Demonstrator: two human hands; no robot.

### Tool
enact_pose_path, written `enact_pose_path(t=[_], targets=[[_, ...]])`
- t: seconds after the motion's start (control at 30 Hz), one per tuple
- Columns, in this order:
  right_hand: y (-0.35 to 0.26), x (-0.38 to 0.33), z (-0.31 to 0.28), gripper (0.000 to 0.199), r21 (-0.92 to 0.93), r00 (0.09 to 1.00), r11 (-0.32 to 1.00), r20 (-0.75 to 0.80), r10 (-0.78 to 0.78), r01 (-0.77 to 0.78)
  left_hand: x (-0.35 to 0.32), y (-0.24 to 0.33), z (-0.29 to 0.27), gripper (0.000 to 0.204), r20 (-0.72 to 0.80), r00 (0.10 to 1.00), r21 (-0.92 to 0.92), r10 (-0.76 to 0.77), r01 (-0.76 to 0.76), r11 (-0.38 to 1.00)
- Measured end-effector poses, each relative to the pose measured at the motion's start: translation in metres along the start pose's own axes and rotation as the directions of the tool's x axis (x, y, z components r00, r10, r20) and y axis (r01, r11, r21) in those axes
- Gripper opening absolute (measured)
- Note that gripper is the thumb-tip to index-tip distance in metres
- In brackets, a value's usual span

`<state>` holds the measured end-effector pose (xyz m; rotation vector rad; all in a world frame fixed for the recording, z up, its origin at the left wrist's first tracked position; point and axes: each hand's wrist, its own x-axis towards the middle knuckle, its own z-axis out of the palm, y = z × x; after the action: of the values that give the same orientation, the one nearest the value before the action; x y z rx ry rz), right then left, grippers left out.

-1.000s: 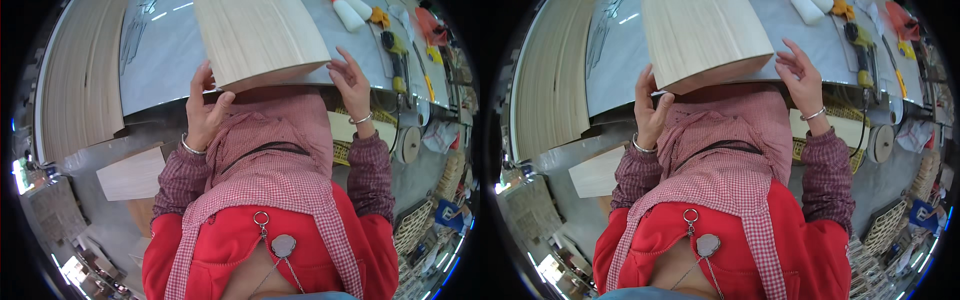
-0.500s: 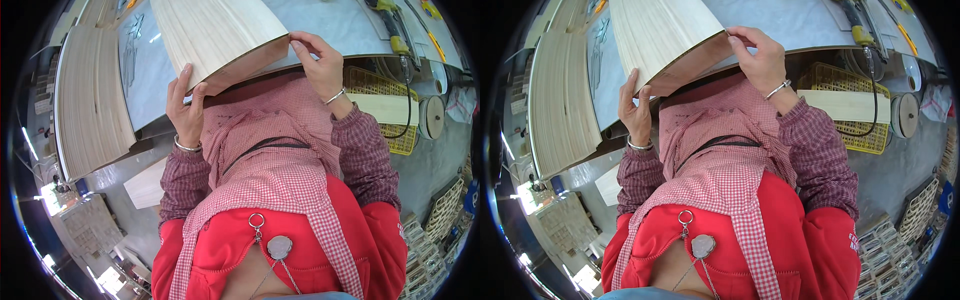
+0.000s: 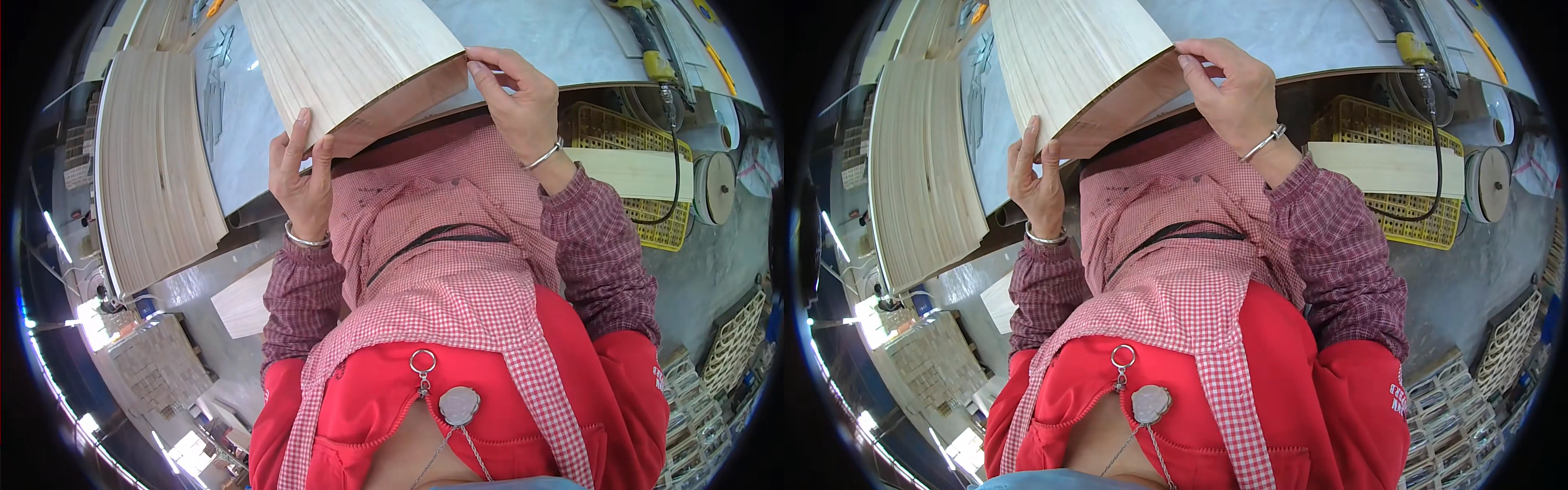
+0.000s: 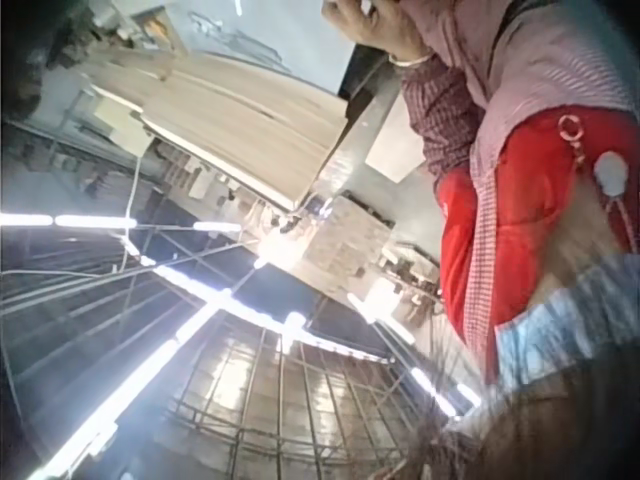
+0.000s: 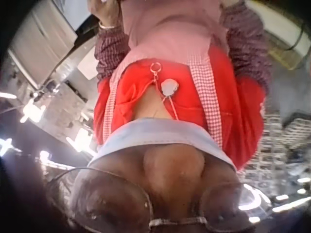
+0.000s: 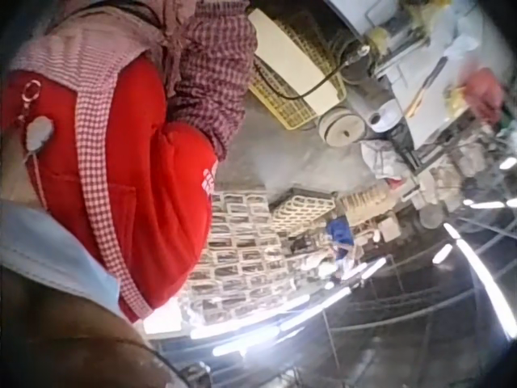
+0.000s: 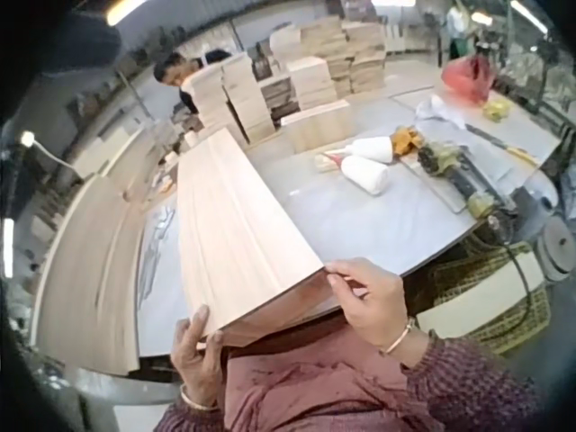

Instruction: Assembling wooden boards into a box structure using glue and a pneumatic nail gun.

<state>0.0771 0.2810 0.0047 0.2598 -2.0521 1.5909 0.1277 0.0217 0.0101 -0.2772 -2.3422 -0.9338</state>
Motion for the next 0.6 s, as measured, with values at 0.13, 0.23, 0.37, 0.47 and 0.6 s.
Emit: enact_pose_path(t=[0.13,0.23,0.37,0.47,0.6], targets=[[0.0005,-0.0003,0.0006,0.016,-0.004,1.000,1.000,0.001,-0.017,0.017,-0.0003,-0.0012,-0.0009,0.038,0.004,1.000,0.003,0.013,-0.013,1.000],[0.0020,-0.0004,0.0012,0.018,0.004,0.999,0.999,0.000,-0.037,0.037,-0.0008,-0.0031,-0.0014,0.038,0.014,1.000,0.012,0.022,-0.022,1.000],[0.0066,-0.0045,0.0024,0.021,0.185,0.983,0.965,0.047,0.180,-0.185,0.0004,-0.0031,-0.0017,0.038,0.018,1.000,0.005,0.021,-0.022,1.000],[0.0071,-0.0055,0.0032,0.022,0.246,0.969,0.937,0.064,0.239,-0.247,0.0003,-0.0037,-0.0016,0.038,0.024,1.000,0.009,0.019,-0.020,1.000],[0.0065,-0.0061,0.0045,0.023,0.258,0.977,0.942,0.050,0.209,-0.214,-0.0004,-0.0047,-0.0020,0.038,0.034,0.999,0.026,0.010,-0.011,1.000]])
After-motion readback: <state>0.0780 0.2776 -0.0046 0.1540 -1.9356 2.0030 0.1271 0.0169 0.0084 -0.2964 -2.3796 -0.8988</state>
